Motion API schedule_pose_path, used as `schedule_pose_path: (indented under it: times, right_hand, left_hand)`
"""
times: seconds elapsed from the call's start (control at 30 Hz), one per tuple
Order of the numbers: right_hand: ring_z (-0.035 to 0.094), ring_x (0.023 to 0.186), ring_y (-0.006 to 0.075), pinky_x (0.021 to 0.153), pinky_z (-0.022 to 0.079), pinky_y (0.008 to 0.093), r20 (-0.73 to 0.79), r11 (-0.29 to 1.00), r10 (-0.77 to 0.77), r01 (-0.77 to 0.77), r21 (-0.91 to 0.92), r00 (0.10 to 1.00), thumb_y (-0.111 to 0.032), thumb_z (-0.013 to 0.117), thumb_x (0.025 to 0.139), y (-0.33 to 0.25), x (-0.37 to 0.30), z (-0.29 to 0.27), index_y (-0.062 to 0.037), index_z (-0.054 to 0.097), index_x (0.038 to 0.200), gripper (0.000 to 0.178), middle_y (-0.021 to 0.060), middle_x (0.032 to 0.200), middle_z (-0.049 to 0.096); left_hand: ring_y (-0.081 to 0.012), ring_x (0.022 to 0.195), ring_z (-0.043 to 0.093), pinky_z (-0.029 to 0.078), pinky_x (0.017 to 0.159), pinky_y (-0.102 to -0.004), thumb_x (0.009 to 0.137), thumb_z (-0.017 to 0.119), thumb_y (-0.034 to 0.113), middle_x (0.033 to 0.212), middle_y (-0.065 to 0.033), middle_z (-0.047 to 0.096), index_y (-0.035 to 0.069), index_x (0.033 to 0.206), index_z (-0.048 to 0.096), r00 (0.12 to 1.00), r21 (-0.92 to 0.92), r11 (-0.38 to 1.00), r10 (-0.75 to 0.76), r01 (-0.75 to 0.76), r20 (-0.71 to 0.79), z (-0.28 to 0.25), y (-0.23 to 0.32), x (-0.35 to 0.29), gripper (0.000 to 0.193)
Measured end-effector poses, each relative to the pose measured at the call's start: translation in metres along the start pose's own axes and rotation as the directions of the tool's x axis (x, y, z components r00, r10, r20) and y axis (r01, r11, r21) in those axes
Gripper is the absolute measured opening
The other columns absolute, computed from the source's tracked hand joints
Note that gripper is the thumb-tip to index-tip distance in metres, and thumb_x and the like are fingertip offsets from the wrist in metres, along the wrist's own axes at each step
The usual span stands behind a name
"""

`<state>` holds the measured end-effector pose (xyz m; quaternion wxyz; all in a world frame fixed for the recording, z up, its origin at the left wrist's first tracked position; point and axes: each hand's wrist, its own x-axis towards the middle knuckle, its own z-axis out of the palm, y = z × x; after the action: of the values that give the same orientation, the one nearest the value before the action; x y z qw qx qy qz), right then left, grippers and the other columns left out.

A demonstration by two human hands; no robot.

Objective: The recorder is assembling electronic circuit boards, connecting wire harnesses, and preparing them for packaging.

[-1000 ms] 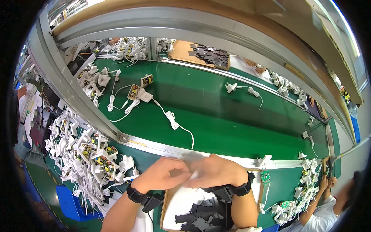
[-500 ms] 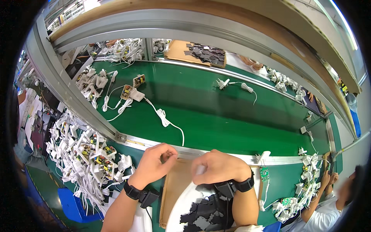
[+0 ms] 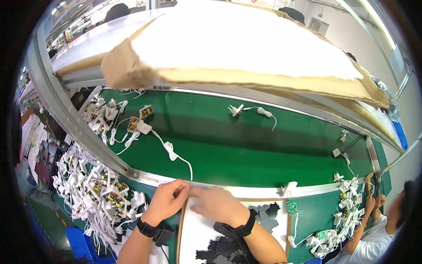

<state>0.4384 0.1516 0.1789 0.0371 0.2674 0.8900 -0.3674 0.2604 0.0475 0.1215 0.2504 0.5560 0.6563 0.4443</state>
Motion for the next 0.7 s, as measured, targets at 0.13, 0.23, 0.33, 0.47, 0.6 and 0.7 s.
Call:
schedule_pose_path:
  times: [0.13, 0.23, 0.33, 0.47, 0.6, 0.7]
  right_hand:
    - [0.071, 0.091, 0.0412, 0.082, 0.057, 0.0481, -0.092, 0.999, -0.045, 0.045, -0.011, 0.995, -0.038, 0.073, 0.088, 0.004, -0.007, -0.001, -0.0115, 0.065, 0.126, 0.047, 0.0184, 0.101, 0.075]
    - [0.071, 0.087, 0.0400, 0.078, 0.057, 0.0473, -0.148, 0.996, -0.075, 0.067, -0.055, 0.986, -0.035, 0.075, 0.087, 0.009, -0.001, 0.002, -0.0096, 0.065, 0.123, 0.046, 0.0170, 0.095, 0.074]
    - [0.072, 0.078, 0.0375, 0.071, 0.058, 0.0460, -0.200, 0.991, -0.088, 0.066, -0.112, 0.976, -0.032, 0.077, 0.085, 0.013, 0.004, 0.013, -0.0092, 0.065, 0.121, 0.044, 0.0140, 0.080, 0.074]
    - [0.074, 0.081, 0.0358, 0.071, 0.059, 0.0466, -0.261, 0.969, -0.048, -0.019, -0.248, 0.964, -0.034, 0.078, 0.083, 0.014, 0.010, 0.023, -0.0103, 0.068, 0.114, 0.040, 0.0128, 0.081, 0.075]
    - [0.074, 0.083, 0.0359, 0.071, 0.059, 0.0466, -0.243, 0.978, 0.004, -0.054, -0.201, 0.970, -0.035, 0.079, 0.082, 0.011, 0.006, 0.023, -0.0127, 0.070, 0.111, 0.038, 0.0130, 0.084, 0.075]
    - [0.073, 0.085, 0.0364, 0.071, 0.059, 0.0461, -0.222, 0.972, 0.029, -0.079, -0.219, 0.975, -0.033, 0.077, 0.084, 0.008, 0.004, 0.023, -0.0101, 0.068, 0.107, 0.034, 0.0131, 0.086, 0.074]
  left_hand:
    - [-0.0124, 0.060, 0.065, 0.049, 0.057, -0.0274, 0.095, 0.069, 0.009, 0.074, -0.0065, 0.071, 0.003, 0.100, 0.068, 0.998, 0.051, 0.996, 0.067, -0.067, 0.013, 0.001, 0.001, 0.001, 0.008]
    - [-0.0119, 0.058, 0.063, 0.048, 0.056, -0.0275, 0.094, 0.069, 0.009, 0.072, -0.0062, 0.070, 0.004, 0.102, 0.068, 0.997, 0.074, 0.996, 0.048, -0.052, 0.056, 0.001, -0.002, 0.004, 0.010]
    - [-0.0119, 0.057, 0.062, 0.047, 0.054, -0.0282, 0.094, 0.069, 0.010, 0.069, -0.0058, 0.068, 0.004, 0.103, 0.068, 0.988, 0.086, 0.994, -0.072, 0.061, 0.134, 0.004, -0.001, 0.002, 0.011]
    - [-0.0154, 0.053, 0.058, 0.045, 0.053, -0.0308, 0.092, 0.070, 0.008, 0.064, -0.0058, 0.063, 0.005, 0.106, 0.067, 0.975, 0.068, 0.994, -0.099, 0.087, 0.197, 0.000, 0.007, 0.003, 0.014]
    - [-0.0194, 0.051, 0.055, 0.043, 0.052, -0.0339, 0.089, 0.069, 0.005, 0.061, -0.0064, 0.059, 0.006, 0.107, 0.067, 0.976, 0.122, 0.991, -0.077, 0.053, 0.204, 0.001, 0.010, 0.003, 0.018]
    - [-0.0213, 0.052, 0.056, 0.043, 0.053, -0.0354, 0.086, 0.070, 0.005, 0.060, -0.0073, 0.059, 0.007, 0.108, 0.068, 0.965, 0.229, 0.972, -0.105, 0.050, 0.238, 0.003, 0.009, 0.002, 0.022]
